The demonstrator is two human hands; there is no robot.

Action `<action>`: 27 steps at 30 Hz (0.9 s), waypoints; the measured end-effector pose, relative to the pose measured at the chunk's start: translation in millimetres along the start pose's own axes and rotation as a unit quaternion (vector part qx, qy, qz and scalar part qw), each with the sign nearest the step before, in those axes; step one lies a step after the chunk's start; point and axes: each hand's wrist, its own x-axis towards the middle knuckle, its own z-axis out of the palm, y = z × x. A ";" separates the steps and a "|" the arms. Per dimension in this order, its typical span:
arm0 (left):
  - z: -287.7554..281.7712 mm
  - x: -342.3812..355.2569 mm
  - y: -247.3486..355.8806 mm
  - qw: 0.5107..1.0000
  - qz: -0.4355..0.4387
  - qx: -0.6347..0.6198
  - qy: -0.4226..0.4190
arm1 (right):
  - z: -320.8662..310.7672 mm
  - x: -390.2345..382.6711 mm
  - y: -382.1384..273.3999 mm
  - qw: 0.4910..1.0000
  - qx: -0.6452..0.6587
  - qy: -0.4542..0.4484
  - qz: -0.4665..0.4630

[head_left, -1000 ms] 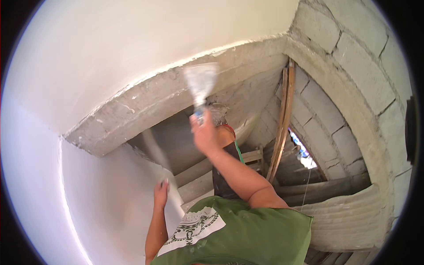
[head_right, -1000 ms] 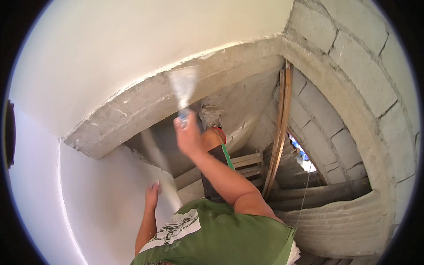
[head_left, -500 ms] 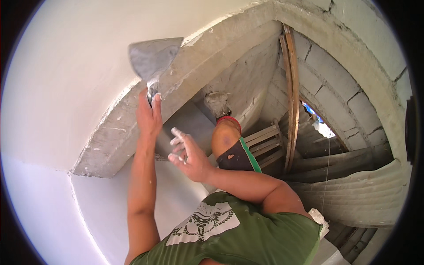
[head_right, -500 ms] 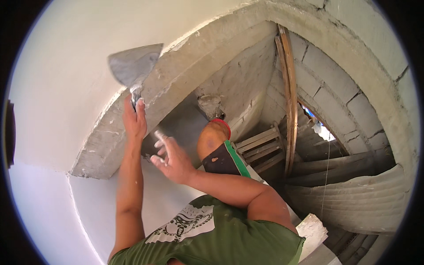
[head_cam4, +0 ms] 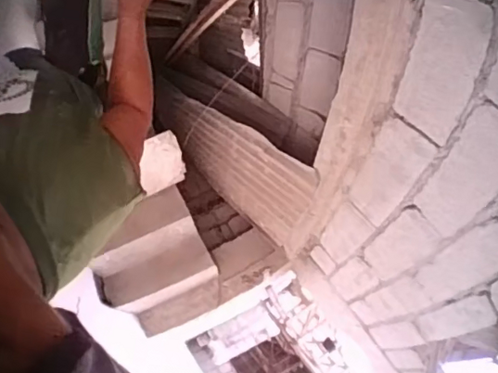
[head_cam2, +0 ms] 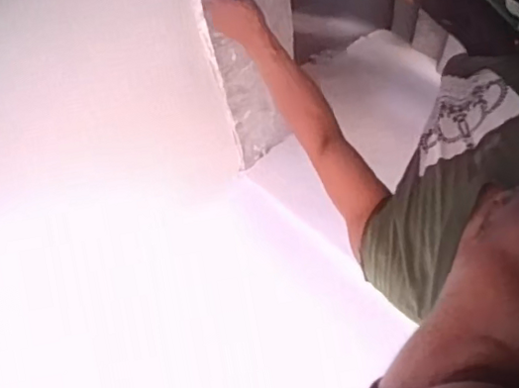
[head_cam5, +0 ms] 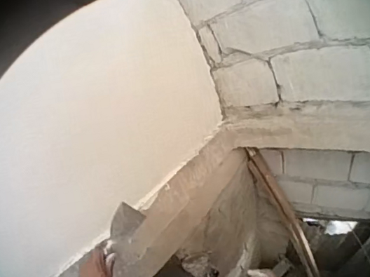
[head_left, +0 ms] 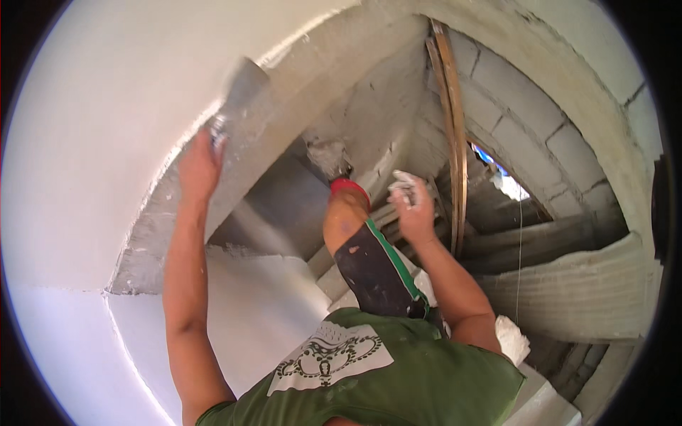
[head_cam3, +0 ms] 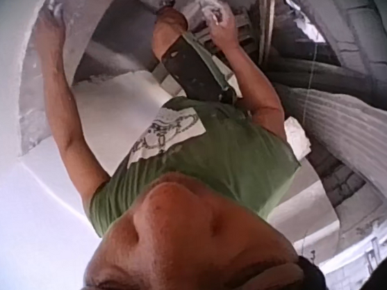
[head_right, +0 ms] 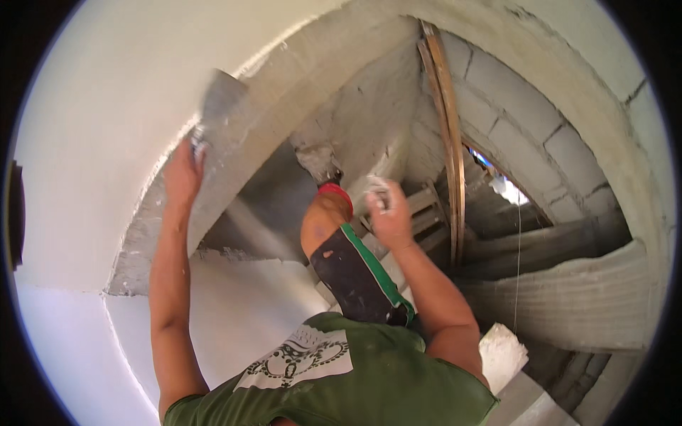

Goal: Applying plaster or putty to a concrete beam in a stairwell using a putty knife.

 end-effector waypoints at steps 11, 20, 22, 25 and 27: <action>6.9 16.3 -45.2 0.992 0.050 0.111 -0.035 | -212.0 -264.1 67.6 0.903 -0.338 0.090 0.249; 23.1 6.8 -35.5 0.997 0.039 0.065 0.005 | -255.3 -289.6 53.3 0.893 -0.362 0.081 0.254; 21.4 3.5 -33.6 0.996 0.044 0.074 -0.002 | -256.9 -251.5 45.2 0.898 -0.358 0.073 0.245; 16.6 2.4 -27.9 0.998 0.038 0.057 -0.002 | -269.6 -171.3 16.7 0.915 -0.379 0.038 0.135; 6.3 1.7 -21.1 0.998 0.033 0.053 0.008 | -285.6 -104.9 0.4 0.909 -0.414 0.040 0.020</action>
